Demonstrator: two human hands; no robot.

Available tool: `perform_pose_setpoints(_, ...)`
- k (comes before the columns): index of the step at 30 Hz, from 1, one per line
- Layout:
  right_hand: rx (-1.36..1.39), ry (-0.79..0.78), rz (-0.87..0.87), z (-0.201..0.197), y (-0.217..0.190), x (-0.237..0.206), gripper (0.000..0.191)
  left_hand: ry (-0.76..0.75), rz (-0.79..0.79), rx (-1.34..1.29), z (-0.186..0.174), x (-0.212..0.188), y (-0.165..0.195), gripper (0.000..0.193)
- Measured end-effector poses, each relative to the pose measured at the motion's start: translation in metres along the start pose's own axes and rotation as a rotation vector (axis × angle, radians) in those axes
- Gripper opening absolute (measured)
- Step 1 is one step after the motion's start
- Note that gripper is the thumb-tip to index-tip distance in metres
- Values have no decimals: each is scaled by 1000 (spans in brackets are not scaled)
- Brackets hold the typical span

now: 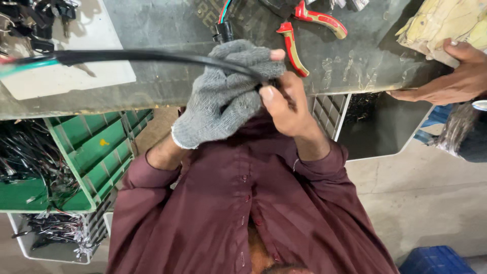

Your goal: The person repeatedly strips the outer sheath of black cables, inserts a small black plastic connector, and secures it with red-handled pliers. The person handles multiple cables one at a time, placing finished units on the workbench.

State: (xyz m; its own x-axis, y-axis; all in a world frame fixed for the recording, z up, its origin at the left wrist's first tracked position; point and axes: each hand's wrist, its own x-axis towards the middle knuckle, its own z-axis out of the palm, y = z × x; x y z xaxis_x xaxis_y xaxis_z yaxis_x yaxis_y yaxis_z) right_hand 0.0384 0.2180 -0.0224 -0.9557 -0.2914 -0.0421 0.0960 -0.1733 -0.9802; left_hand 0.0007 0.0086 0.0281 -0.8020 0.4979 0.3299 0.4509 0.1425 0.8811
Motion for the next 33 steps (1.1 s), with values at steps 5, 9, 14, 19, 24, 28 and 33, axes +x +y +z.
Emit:
perform_pose_setpoints(5,23,-257,35,-14,13,6,35,-32,-62,-45,-15,2,8,36)
perform_pose_setpoints(9,272,-604,215,-25,28,-3,34,-148,32,-213,-26,3,11,36)
perform_pose_setpoints(14,591,-410,198,-9,58,-21,44,18,-132,-495,-10,-4,4,19)
perform_pose_setpoints(19,-240,194,-189,29,50,-17,56,44,-254,-356,-5,0,11,17)
perform_pose_setpoints(24,-126,276,-243,45,-7,17,69,113,-134,-198,-8,12,22,39)
perform_pose_setpoints(28,-1267,292,-396,2,-40,32,86,293,-408,-281,-7,3,13,31)
perform_pose_setpoints(33,-1664,342,-235,-29,-27,34,74,277,-228,-201,-4,-16,1,19)
